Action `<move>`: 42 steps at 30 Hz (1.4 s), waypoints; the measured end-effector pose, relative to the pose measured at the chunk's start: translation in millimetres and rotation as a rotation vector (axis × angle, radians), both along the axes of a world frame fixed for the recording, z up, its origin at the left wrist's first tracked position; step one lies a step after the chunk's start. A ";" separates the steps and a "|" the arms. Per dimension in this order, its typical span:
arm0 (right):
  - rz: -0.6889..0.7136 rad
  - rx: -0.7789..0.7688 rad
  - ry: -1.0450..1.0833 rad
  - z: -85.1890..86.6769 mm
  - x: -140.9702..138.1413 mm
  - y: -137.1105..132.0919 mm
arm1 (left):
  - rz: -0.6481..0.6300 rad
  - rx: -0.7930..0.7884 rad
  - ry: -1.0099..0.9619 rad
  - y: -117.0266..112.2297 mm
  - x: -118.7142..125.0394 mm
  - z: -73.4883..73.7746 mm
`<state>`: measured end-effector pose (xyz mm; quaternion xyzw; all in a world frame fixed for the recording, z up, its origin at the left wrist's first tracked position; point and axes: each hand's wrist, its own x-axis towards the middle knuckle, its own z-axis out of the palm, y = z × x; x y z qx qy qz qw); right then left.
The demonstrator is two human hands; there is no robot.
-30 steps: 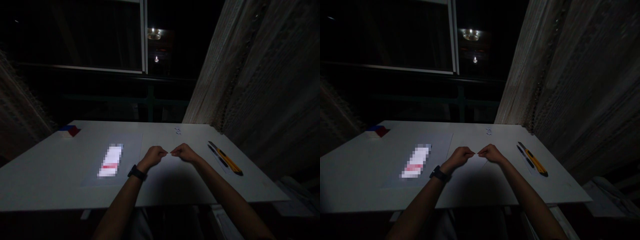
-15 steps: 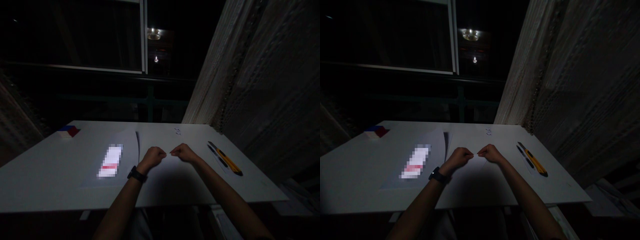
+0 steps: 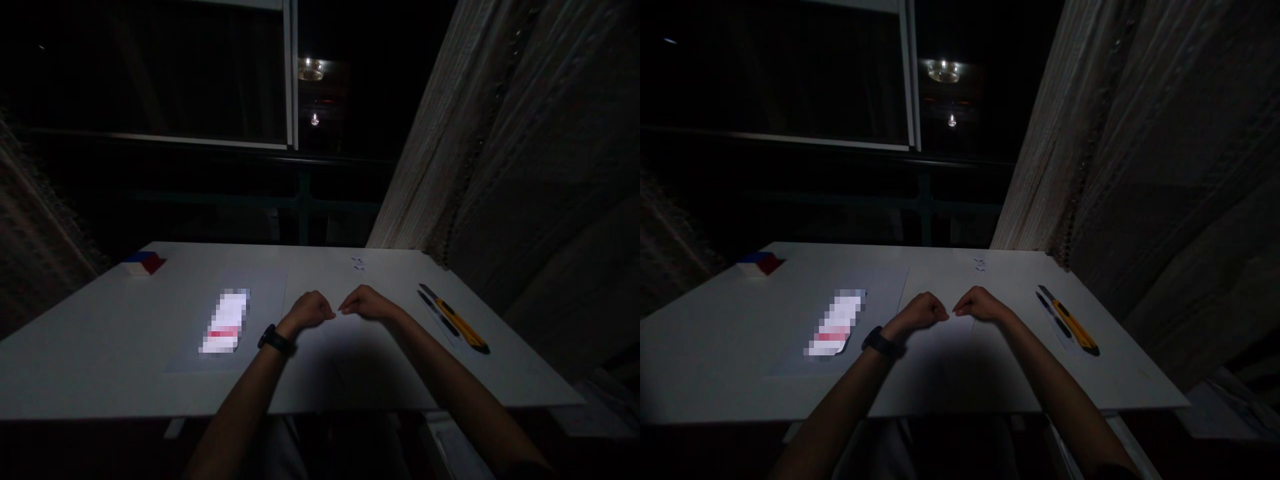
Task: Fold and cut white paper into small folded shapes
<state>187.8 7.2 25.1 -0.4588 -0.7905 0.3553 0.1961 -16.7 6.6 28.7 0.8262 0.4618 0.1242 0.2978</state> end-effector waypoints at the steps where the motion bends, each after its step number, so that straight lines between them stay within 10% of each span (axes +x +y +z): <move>1: 0.006 0.006 -0.003 0.6 -0.4 -0.1 | 0.005 0.009 0.005 -0.7 0.2 -1.0; 17: -0.047 0.023 0.027 -11.4 1.3 -1.4 | 0.128 0.372 0.072 -34.9 11.1 -22.6; 23: -0.318 0.690 -0.119 -18.8 -9.1 -33.6 | 0.153 0.435 0.054 -34.0 10.7 -31.0; 42: 0.029 0.912 -0.444 -31.7 -13.6 -71.6 | 0.023 0.705 0.376 -52.8 18.8 -19.8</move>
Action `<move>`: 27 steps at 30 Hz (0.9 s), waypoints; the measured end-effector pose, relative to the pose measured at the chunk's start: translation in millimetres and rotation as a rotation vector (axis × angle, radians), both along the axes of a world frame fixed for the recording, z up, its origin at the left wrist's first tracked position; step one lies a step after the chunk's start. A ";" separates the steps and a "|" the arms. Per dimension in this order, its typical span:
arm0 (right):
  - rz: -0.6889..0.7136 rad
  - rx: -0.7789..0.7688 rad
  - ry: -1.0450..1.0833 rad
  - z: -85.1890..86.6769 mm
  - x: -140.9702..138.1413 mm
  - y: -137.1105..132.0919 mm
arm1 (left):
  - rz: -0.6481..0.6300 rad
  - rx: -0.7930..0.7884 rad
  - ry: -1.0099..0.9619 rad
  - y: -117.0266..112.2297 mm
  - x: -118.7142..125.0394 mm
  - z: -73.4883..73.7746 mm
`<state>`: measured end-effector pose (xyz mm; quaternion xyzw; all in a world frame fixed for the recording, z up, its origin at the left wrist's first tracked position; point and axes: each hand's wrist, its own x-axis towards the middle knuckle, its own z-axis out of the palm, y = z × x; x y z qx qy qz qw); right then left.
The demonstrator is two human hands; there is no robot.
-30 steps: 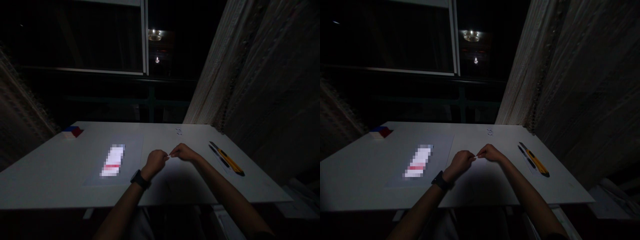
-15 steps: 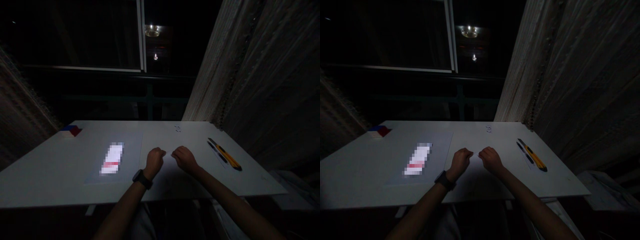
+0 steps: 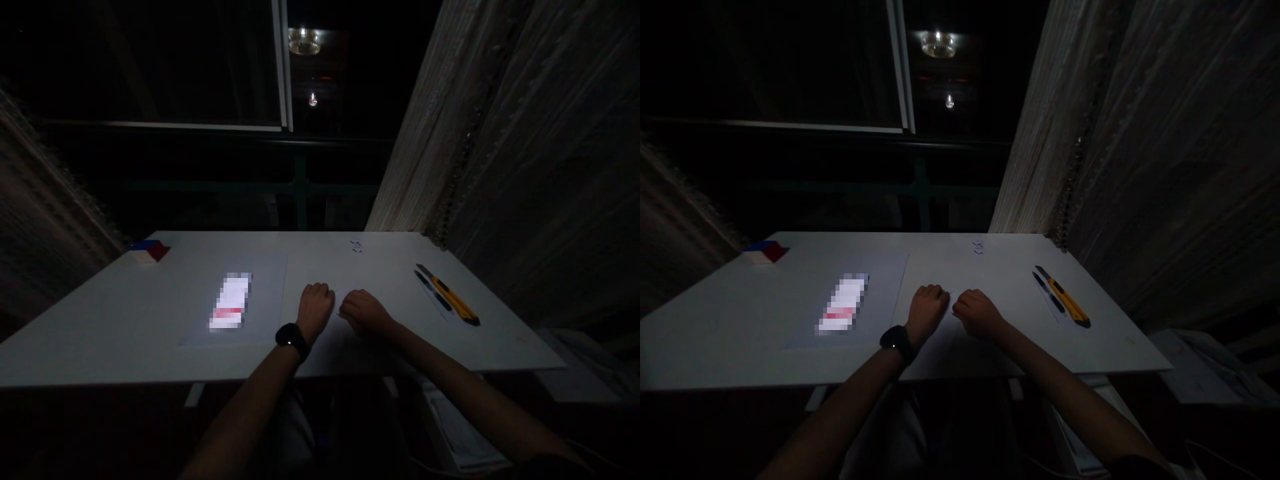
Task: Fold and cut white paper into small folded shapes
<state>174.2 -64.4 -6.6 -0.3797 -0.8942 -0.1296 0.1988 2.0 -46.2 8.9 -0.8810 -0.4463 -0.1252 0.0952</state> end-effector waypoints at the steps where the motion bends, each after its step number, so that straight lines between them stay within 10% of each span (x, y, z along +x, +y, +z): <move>1: 0.027 -0.011 0.009 -2.2 -1.7 -1.8 | -0.001 0.001 0.002 0.0 0.0 0.0; 12: 0.143 -0.156 -0.203 -35.0 -11.0 -19.2 | -0.007 -0.033 -0.023 2.5 -0.2 -2.6; 27: 0.303 -0.184 -0.128 -14.4 0.8 -83.3 | -0.003 0.026 0.020 4.3 0.7 -6.2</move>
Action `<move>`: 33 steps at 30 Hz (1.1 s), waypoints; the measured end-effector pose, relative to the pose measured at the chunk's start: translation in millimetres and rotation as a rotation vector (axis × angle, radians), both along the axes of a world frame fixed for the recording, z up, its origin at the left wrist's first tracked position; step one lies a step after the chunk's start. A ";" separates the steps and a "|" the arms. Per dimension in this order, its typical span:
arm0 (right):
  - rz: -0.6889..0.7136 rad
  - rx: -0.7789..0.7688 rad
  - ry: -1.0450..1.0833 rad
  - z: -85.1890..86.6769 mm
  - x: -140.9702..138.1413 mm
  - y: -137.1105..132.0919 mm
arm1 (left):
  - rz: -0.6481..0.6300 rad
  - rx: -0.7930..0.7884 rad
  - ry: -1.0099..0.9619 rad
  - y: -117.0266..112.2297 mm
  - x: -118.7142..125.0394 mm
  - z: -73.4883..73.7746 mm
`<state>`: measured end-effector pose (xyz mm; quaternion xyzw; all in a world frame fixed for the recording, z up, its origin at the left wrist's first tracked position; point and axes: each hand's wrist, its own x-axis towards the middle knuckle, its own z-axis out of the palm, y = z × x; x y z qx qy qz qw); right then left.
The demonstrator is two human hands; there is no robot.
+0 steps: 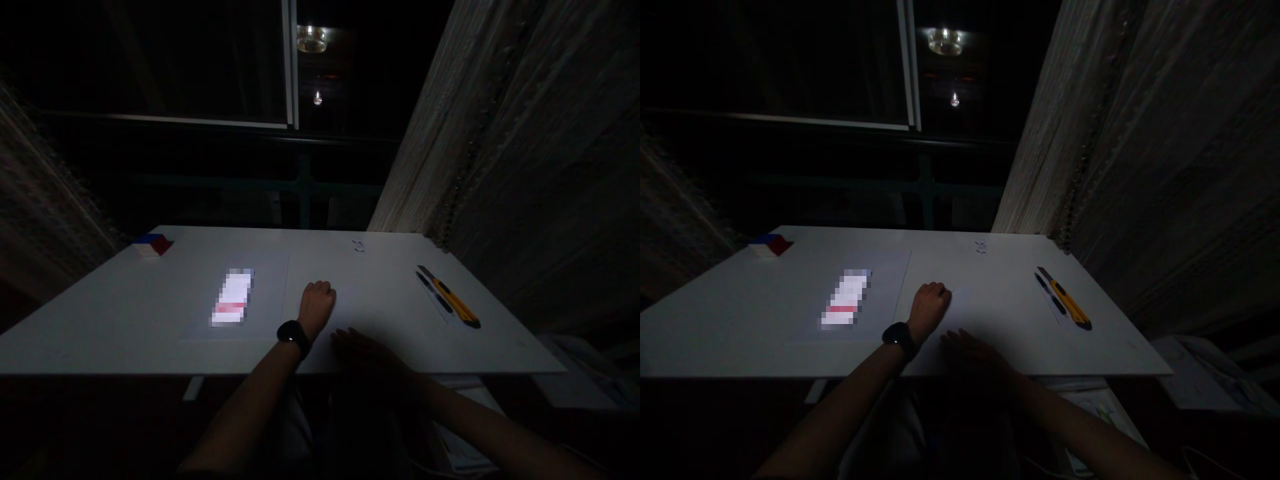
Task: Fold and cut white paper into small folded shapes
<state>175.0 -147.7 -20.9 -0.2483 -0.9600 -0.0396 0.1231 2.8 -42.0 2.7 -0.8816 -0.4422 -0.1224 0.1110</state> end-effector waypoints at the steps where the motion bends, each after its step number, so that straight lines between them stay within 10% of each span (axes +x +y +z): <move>1: 0.004 -0.001 0.009 -0.9 -0.1 -2.5 | 0.004 -0.004 -0.006 0.0 -0.1 0.0; 7: -0.002 -0.023 0.110 -10.2 2.6 18.9 | 0.029 -0.011 -0.020 -1.0 -0.3 0.3; 15: -0.653 0.182 0.263 13.7 28.9 121.8 | 0.033 -0.025 -0.045 -0.6 -0.4 -1.3; 33: -0.405 0.187 0.026 17.0 35.0 130.2 | 0.011 0.001 -0.045 -0.7 -0.7 1.3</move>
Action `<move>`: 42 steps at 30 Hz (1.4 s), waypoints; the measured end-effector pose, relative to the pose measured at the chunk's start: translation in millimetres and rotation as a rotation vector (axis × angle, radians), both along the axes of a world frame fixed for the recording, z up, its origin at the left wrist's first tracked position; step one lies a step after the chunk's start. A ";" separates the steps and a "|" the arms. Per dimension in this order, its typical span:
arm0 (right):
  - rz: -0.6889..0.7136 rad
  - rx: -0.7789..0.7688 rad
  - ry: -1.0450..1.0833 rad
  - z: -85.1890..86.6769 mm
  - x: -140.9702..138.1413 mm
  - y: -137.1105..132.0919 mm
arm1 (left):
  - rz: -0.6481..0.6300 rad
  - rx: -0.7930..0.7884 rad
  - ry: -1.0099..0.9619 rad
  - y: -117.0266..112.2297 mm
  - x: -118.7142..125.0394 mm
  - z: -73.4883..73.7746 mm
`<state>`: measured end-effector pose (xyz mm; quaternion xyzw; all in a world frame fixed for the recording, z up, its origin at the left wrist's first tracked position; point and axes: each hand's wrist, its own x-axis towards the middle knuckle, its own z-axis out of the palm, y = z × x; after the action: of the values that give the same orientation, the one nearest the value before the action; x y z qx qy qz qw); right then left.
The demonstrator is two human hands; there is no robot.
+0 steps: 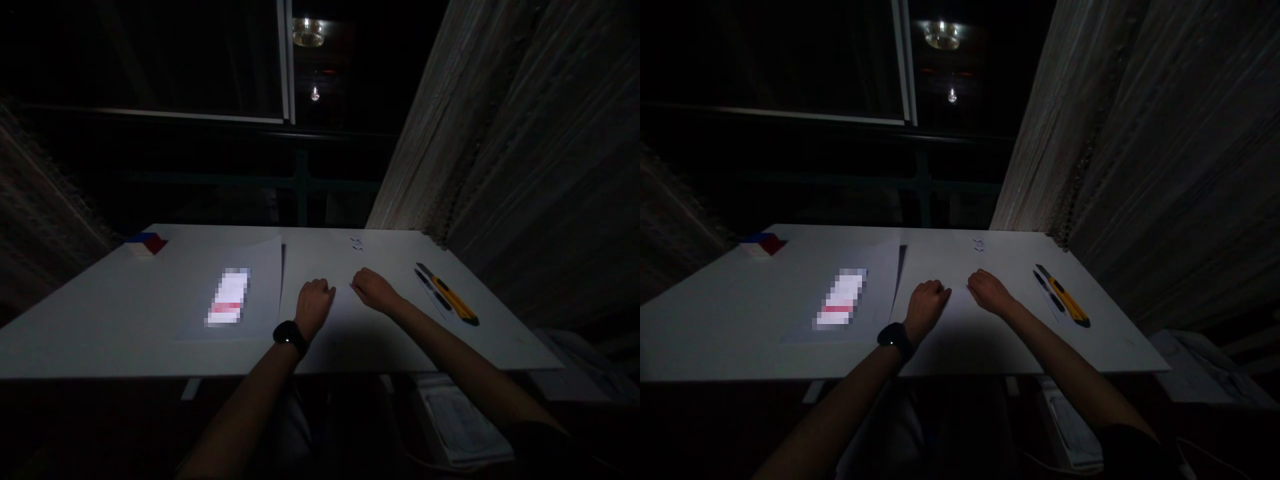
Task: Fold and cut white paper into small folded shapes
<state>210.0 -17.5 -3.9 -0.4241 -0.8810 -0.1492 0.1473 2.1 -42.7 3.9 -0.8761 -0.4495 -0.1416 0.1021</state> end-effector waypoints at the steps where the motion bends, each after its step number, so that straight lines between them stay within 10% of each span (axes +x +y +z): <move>1: 0.018 -0.008 -0.010 0.4 -0.5 -1.9 | 0.002 -0.003 0.001 -0.1 -0.1 0.1; 31: 0.457 -0.176 -0.298 -19.2 -44.3 -68.1 | -0.011 -0.043 0.016 -3.2 -0.3 4.8; 42: 0.105 -0.031 0.159 6.2 -31.0 -30.6 | -0.066 -0.010 0.048 -1.4 0.9 5.6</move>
<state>179.0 -48.1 2.2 -0.3900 -0.8898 -0.0937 0.2178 2.9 -44.1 9.5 -0.8940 -0.4185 -0.1213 0.1039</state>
